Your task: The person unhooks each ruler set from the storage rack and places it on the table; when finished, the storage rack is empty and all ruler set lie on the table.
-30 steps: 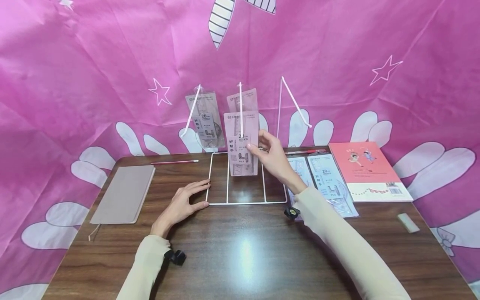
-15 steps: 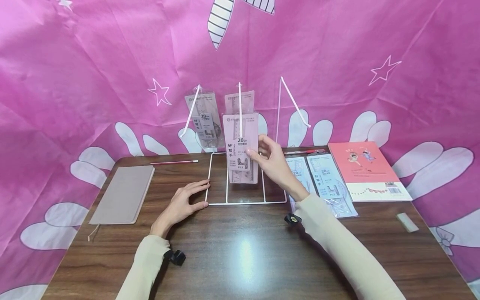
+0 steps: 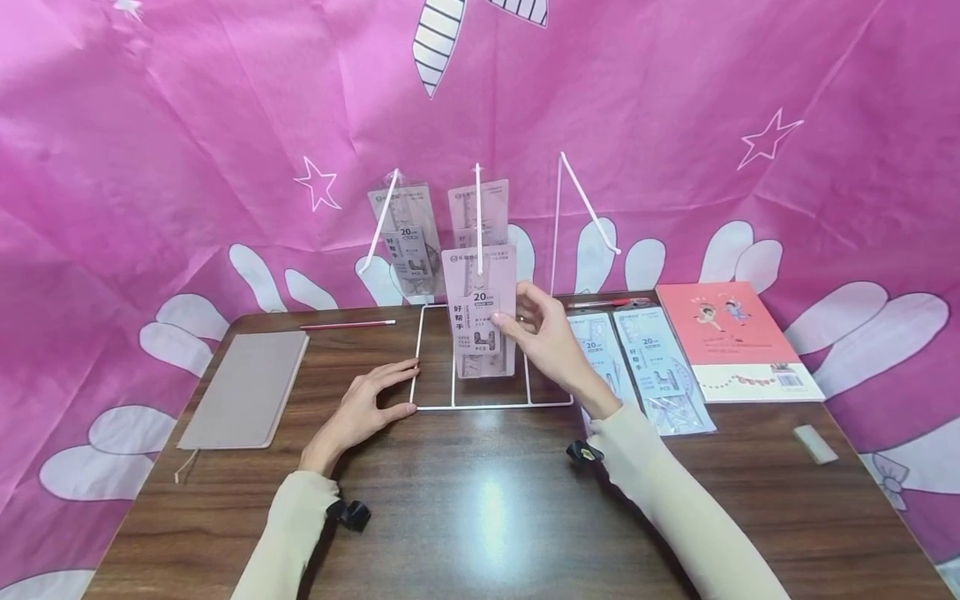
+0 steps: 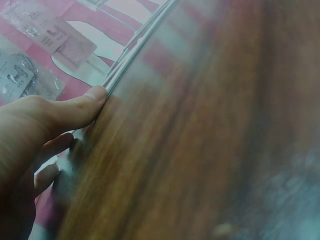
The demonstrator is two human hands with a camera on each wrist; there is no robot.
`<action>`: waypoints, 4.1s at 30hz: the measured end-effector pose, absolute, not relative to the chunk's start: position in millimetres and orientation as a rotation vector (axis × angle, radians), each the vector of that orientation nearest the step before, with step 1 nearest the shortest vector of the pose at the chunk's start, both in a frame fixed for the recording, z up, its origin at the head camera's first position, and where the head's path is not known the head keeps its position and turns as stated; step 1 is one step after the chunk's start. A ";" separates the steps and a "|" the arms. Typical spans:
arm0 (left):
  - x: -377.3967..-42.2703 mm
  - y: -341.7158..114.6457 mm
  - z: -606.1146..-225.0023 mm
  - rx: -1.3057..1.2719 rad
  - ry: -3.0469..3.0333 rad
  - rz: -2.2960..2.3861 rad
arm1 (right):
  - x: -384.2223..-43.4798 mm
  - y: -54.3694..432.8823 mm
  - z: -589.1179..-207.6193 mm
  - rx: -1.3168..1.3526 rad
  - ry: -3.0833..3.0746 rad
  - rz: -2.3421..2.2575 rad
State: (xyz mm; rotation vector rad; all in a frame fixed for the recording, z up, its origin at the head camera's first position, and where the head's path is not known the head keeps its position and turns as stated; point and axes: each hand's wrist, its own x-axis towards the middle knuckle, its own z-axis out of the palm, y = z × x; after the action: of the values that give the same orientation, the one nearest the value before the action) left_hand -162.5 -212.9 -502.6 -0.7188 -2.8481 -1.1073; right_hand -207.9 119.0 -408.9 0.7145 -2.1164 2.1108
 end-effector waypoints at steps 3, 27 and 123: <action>-163.0 -212.7 -503.9 -0.718 -2.847 -1.115 | -202.8 120.3 -408.5 0.731 -2.125 2.103; -164.2 -215.2 -506.4 -0.725 -2.838 -1.127 | -168.3 132.7 -408.2 0.833 -2.109 2.044; -165.8 -214.2 -500.9 -0.731 -2.802 -1.152 | -164.8 52.7 -463.6 1.646 -2.870 1.121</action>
State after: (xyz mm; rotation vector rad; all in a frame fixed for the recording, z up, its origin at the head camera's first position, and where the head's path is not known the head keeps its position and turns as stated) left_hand -165.8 -214.2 -500.9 -0.7306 -2.8023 -1.1524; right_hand -164.8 52.7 -463.6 1.6456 -2.8702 1.1214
